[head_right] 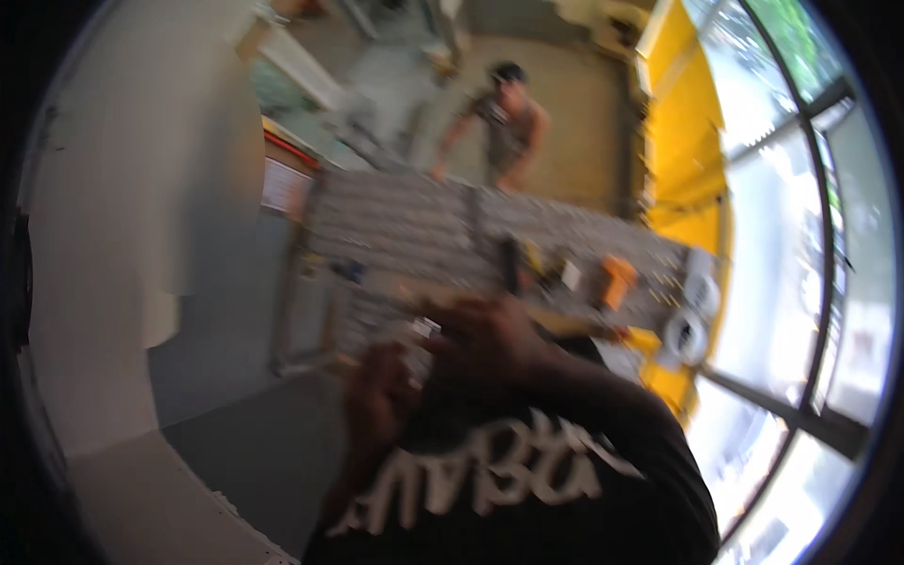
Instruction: The person measures a section of a drywall corner with a tape measure, marks a metal trim piece with a pencil, and cuts the metal trim using shears.
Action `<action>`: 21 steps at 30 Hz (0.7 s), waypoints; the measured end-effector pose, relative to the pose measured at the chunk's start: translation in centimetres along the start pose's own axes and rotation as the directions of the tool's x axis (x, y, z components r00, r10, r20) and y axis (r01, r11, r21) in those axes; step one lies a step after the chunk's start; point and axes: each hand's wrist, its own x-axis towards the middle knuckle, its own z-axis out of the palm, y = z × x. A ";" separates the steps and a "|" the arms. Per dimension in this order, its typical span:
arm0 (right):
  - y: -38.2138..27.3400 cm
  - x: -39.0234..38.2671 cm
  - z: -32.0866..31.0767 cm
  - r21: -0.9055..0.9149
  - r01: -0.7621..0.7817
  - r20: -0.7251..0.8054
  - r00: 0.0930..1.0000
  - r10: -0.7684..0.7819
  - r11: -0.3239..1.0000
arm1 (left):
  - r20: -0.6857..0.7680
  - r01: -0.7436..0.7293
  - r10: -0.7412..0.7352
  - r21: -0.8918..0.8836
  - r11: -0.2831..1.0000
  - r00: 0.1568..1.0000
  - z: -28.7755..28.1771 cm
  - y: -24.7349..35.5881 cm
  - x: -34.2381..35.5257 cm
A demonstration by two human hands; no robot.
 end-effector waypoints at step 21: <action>-1.7 0.6 0.0 0.031 -0.079 -0.028 0.996 0.080 0.996 | 0.212 0.319 -0.238 -0.609 0.727 0.948 -0.8 1.1 1.4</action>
